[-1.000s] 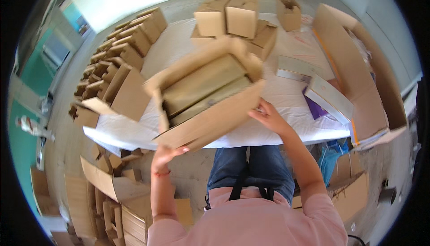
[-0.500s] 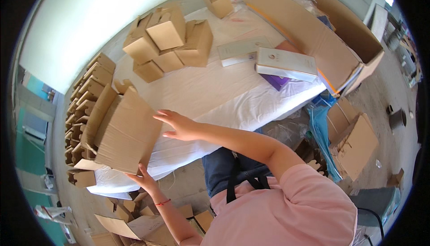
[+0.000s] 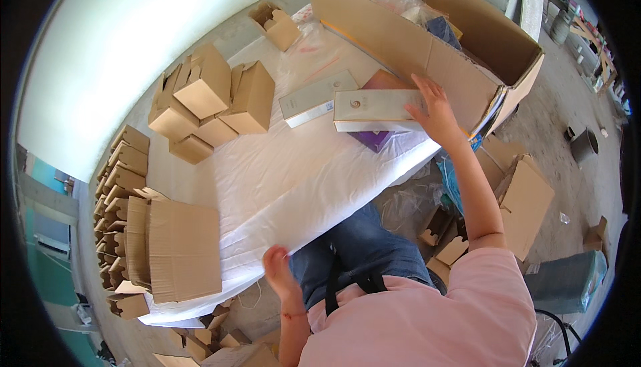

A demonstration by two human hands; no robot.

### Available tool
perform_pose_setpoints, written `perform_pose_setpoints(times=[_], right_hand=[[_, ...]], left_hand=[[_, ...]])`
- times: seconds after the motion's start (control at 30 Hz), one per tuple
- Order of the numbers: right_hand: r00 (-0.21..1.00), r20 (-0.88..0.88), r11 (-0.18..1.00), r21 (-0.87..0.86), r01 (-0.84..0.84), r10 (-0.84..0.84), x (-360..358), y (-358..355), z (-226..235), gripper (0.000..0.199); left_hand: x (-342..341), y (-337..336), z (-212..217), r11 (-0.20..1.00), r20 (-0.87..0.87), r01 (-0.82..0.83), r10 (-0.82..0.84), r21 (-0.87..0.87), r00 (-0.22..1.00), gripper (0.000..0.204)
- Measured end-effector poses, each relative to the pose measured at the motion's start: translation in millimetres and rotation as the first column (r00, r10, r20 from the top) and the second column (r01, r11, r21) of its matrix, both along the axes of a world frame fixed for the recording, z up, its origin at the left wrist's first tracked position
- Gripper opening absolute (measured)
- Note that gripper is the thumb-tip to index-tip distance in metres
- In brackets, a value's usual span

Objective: The person folds small cardboard boxes by hand, secures the bottom flaps, and places them in stacks on a table. The person then picks up unfolded flat boxes from the floor and folds them one by one.

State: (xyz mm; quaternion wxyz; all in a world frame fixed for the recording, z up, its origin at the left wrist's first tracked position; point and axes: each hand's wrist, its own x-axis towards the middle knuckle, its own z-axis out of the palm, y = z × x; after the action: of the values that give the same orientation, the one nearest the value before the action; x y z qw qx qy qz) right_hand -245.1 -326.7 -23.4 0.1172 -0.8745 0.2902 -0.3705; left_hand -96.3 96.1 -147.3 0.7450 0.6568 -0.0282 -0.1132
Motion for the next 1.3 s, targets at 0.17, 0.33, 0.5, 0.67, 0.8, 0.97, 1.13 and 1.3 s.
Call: perform_pose_setpoints(times=[0.17, 0.33, 0.5, 0.67, 0.8, 0.97, 1.13, 1.3], right_hand=[[0.968, -0.248, 0.949, 0.313, 0.036, 0.045, -4.2, -13.0, 0.2, 0.067], [0.953, -0.115, 0.560, 0.826, -0.065, 0.279, -2.9, 12.4, -2.0, 0.088], [0.984, 0.129, 0.667, 0.723, -0.180, 0.126, 12.5, 8.6, -70.5, 0.102], [0.818, 0.519, 0.230, 0.852, -0.470, -0.249, 39.9, 24.1, -72.7, 0.104], [0.683, 0.610, 0.069, 0.764, -0.642, -0.402, 57.9, 35.1, -67.9, 0.106], [0.720, 0.515, 0.094, 0.838, -0.538, -0.465, 55.8, 27.1, -68.5, 0.110], [0.723, 0.504, 0.071, 0.840, -0.538, -0.472, 53.7, 18.6, -72.3, 0.095], [0.772, 0.549, -0.003, 0.814, -0.581, -0.321, 47.5, 8.1, -75.3, 0.099]], left_hand=[[13.0, -153.8, 35.9, 0.708, 0.169, 0.699, -0.704, 0.096, 0.690, 0.048], [39.1, -276.2, 30.4, 0.752, 0.472, 0.564, -0.655, 0.341, 0.589, 0.079], [49.1, -317.7, 51.6, 0.752, 0.426, 0.543, -0.659, 0.374, 0.620, 0.086], [57.6, -317.8, 55.5, 0.605, -0.016, 0.793, -0.794, 0.072, 0.607, 0.088], [75.5, -317.4, 10.8, 0.707, 0.331, 0.641, -0.707, 0.299, 0.625, 0.085], [115.4, -338.9, 35.8, 0.726, 0.324, 0.639, -0.687, 0.256, 0.651, 0.076], [97.6, -339.7, 67.4, 0.666, 0.254, 0.701, -0.745, 0.254, 0.616, 0.076], [116.7, -345.5, 50.7, 0.705, 0.137, 0.624, -0.693, 0.338, 0.708, 0.077]])
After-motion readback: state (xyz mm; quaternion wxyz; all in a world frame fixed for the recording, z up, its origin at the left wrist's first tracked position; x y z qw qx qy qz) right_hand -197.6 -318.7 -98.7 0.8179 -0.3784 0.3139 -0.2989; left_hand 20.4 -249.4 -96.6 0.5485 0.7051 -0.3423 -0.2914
